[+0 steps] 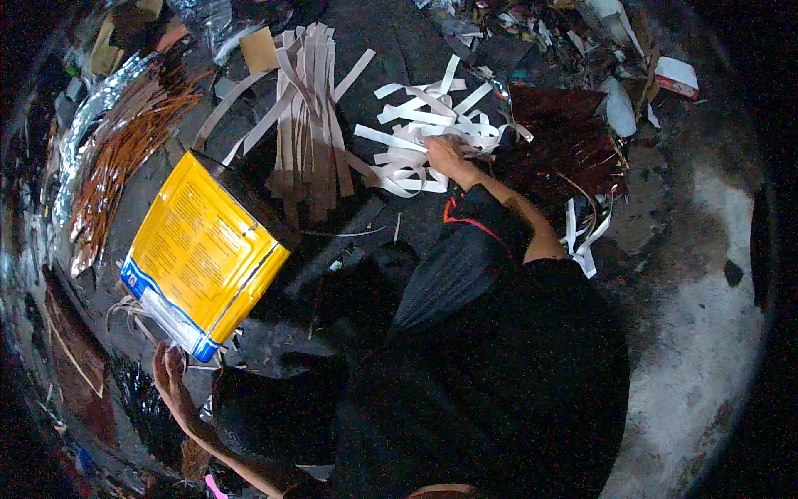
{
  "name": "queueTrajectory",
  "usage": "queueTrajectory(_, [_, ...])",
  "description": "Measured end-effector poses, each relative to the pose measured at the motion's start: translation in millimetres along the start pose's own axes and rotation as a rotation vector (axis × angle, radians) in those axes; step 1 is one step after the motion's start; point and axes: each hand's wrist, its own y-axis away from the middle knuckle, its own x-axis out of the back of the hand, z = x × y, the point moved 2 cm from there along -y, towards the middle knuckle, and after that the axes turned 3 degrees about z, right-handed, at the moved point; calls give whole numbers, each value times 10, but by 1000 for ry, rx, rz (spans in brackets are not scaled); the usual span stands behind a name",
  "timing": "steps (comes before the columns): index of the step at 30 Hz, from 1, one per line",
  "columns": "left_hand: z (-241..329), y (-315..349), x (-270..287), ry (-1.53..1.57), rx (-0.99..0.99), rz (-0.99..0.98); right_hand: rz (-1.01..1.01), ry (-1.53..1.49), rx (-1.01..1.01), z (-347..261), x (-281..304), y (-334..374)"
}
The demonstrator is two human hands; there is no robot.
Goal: The person is cutting a roll of white tape into small strips using a yellow box as a guide. They repeatedly pull the tape across the box and tear it off, creating a pile of strips.
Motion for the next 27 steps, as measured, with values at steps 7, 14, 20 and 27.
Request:
queueTrajectory(7, [445, -10, -199, -99, -62, 92, 159, -524, -30, -113, 653, -85])
queueTrajectory(14, [1704, 118, -718, -18, -268, -152, -299, -586, 572, -2018, 2840, 0])
queueTrajectory(20, [2317, 260, -1207, -174, -826, -538, -549, -765, 1090, -3510, 3287, 435])
queueTrajectory(27, [1530, 132, -362, -151, -176, -414, -457, -617, 792, -3406, 3012, 84])
